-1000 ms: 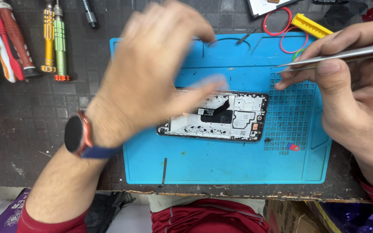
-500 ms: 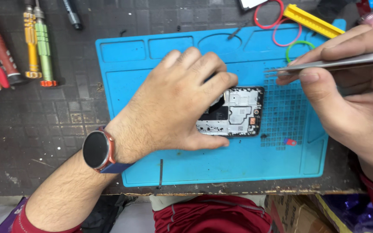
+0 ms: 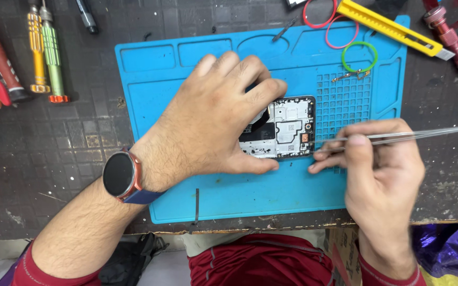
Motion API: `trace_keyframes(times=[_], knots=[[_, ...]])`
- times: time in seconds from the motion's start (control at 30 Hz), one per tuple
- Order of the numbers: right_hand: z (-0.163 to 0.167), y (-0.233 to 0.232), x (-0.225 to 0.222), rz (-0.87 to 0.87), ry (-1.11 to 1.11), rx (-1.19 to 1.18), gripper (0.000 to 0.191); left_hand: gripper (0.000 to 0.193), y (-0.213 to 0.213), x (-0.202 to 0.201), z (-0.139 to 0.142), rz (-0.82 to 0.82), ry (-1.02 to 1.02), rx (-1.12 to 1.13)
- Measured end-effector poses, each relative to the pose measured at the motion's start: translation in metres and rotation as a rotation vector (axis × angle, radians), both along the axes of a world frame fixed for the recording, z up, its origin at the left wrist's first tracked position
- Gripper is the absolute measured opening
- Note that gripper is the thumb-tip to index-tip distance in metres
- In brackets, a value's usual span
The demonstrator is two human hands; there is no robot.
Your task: The person works on a disassembled smartphone lying on a blue silicone repair mat, using a metal pry tool and tweezers to lift and reposition small internal components near the top edge of the phone frame. They hold the phone steady with one hand while prying and adjusting parts with the other throughout the clip.
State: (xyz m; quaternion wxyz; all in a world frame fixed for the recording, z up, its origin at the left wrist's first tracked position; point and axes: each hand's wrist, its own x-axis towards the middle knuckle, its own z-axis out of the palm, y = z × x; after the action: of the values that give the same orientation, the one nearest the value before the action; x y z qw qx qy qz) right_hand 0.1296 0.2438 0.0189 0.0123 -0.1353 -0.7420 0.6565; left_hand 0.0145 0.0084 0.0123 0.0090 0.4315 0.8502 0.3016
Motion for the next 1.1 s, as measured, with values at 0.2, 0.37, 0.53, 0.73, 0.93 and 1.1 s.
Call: trace_keyframes(times=[0.2, 0.37, 0.53, 0.73, 0.93, 1.1], knots=[[-0.007, -0.004, 0.000, 0.013, -0.034, 0.102, 0.010, 0.086, -0.003, 0.001, -0.002, 0.009, 0.004, 0.028], [-0.007, -0.008, -0.002, -0.010, -0.044, 0.124, 0.009, 0.086, -0.002, 0.000, -0.001, 0.010, -0.004, 0.033], [-0.007, -0.011, -0.001, -0.015, -0.019, 0.120, 0.010, 0.085, -0.002, 0.001, -0.002, 0.018, 0.003, 0.028], [-0.004, -0.007, -0.010, 0.016, -0.103, 0.187, 0.012, 0.084, -0.001, 0.002, -0.001, 0.019, 0.014, 0.015], [0.000, -0.002, -0.015, 0.075, -0.151, 0.179, 0.013, 0.084, 0.000, 0.002, 0.001, 0.023, 0.022, 0.001], [-0.005, -0.006, -0.010, 0.016, -0.054, 0.110, 0.012, 0.084, 0.000, 0.002, 0.000, 0.023, 0.003, 0.013]])
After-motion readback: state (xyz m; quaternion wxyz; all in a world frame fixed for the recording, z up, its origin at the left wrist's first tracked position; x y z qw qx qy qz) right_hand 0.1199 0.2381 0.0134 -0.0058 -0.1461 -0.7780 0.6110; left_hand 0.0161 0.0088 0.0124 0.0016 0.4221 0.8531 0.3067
